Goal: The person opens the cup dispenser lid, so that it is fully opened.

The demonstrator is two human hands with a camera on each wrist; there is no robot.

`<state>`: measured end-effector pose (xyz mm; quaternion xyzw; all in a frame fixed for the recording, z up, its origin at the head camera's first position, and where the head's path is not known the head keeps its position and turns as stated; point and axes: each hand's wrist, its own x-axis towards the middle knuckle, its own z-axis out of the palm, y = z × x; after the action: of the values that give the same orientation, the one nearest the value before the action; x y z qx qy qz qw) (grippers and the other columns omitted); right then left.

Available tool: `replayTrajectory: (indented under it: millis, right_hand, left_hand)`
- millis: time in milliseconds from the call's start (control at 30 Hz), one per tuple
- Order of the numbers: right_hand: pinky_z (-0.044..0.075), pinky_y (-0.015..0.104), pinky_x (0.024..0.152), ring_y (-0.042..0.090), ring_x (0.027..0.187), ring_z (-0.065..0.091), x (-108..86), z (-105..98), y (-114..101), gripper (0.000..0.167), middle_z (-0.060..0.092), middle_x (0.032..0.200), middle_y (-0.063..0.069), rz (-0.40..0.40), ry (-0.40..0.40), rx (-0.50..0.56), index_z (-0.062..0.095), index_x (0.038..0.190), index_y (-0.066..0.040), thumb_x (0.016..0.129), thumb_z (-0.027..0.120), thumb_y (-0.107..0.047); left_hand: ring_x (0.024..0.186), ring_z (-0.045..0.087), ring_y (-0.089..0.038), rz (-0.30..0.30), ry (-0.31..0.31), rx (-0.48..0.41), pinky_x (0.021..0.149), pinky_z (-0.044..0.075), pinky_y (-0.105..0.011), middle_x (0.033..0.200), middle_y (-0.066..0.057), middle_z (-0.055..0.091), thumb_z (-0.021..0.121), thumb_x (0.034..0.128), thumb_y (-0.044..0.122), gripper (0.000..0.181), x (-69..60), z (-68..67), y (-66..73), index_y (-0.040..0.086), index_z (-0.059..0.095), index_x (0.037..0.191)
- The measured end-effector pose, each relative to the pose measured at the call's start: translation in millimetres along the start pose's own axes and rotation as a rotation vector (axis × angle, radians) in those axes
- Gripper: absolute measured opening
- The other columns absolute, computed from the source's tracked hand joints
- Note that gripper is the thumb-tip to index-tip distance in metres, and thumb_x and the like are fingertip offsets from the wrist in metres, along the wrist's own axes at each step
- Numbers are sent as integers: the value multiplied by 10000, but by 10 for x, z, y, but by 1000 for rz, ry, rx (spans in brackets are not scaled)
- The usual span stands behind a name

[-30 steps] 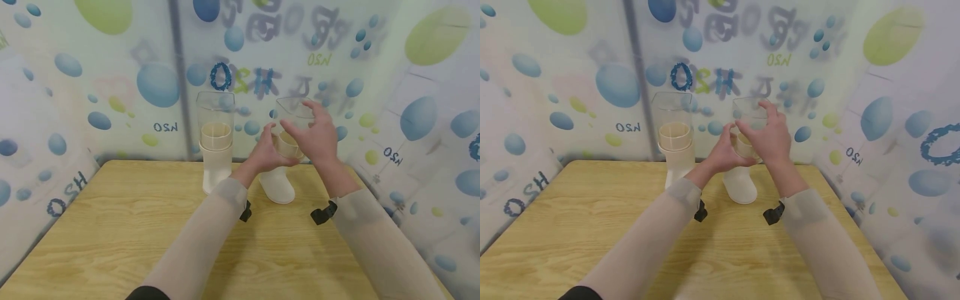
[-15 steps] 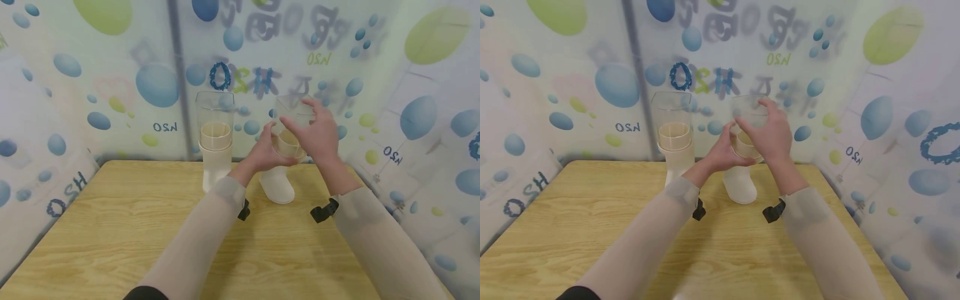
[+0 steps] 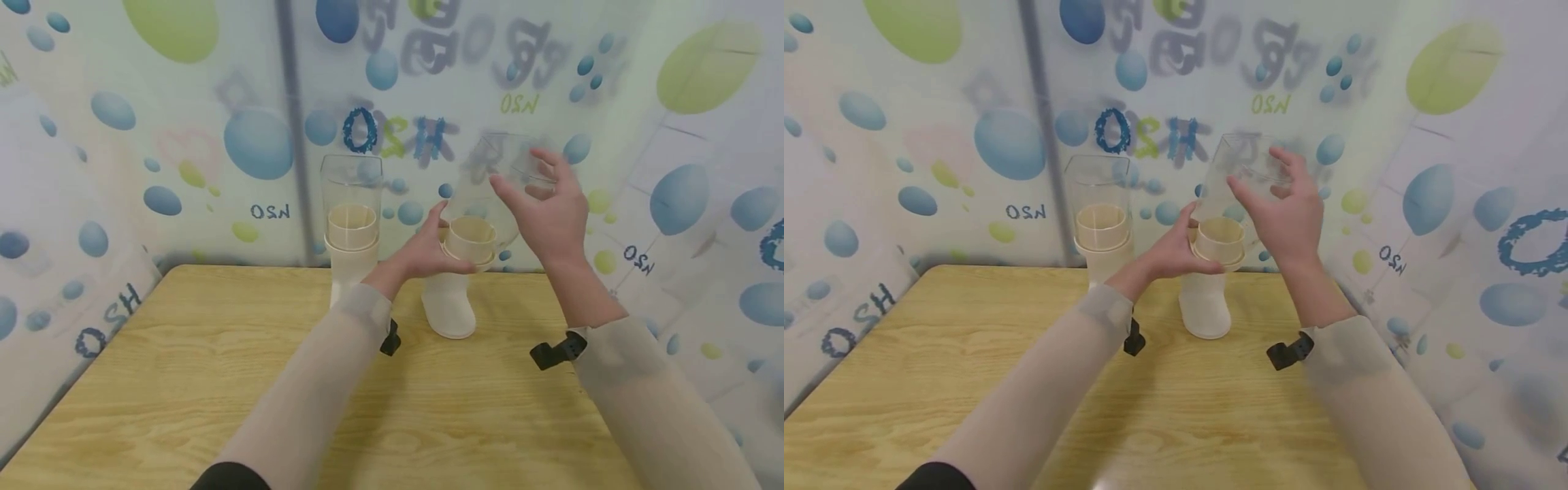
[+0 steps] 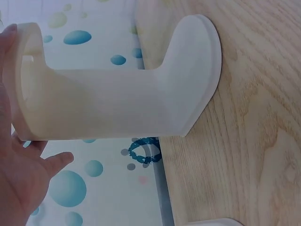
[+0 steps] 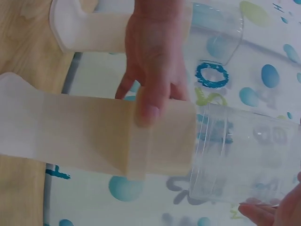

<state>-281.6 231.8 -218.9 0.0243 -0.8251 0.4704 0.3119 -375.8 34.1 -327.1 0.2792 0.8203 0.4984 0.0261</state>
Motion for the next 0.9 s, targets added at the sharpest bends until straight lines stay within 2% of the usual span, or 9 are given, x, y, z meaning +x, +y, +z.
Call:
replayTrajectory:
  millis: [133, 300, 533, 767, 900]
  right_hand:
    - [607, 287, 888, 291, 1353, 701, 5, -144, -32, 707, 554, 1642, -28, -26, 37, 16, 587, 1528, -426, 894, 873, -557]
    - [600, 225, 896, 255, 1378, 691, -40, -316, 0, 696, 544, 1653, -43, -33, 49, 5, 555, 1547, -447, 924, 854, -522]
    - [581, 175, 911, 179, 1350, 709, -141, -505, 121, 674, 555, 1646, -62, 4, 81, -4, 558, 1537, -467, 932, 857, -476]
    - [587, 233, 1029, 114, 1306, 709, -260, -615, 371, 670, 543, 1646, -92, 52, 120, -17, 565, 1541, -445, 939, 859, -420]
    - [572, 292, 1099, 153, 1370, 680, -301, -649, 543, 694, 503, 1683, -114, 109, 107, -47, 531, 1567, -463, 948, 845, -453]
  left_hand:
    - [1488, 539, -342, 3, -24, 0, 1260, 429, -554, 1710, -159, 389, 993, 797, 414, 1438, 4, -59, -7, 260, -56, 1769]
    - [1519, 507, -343, 9, -13, -15, 1265, 421, -564, 1716, -154, 378, 997, 797, 382, 1421, -2, -58, -21, 240, -22, 1777]
    - [1551, 448, -323, -35, 103, -9, 1268, 425, -538, 1741, -181, 342, 970, 791, 516, 1309, -68, 84, -66, 92, 186, 1750]
    - [1484, 486, -302, -79, 164, -39, 1222, 469, -508, 1724, -156, 368, 950, 802, 566, 1215, -114, 194, -98, 108, 304, 1724]
    - [1448, 515, -290, -72, 179, -51, 1197, 490, -495, 1697, -149, 413, 946, 810, 562, 1185, -98, 211, -111, 114, 323, 1713]
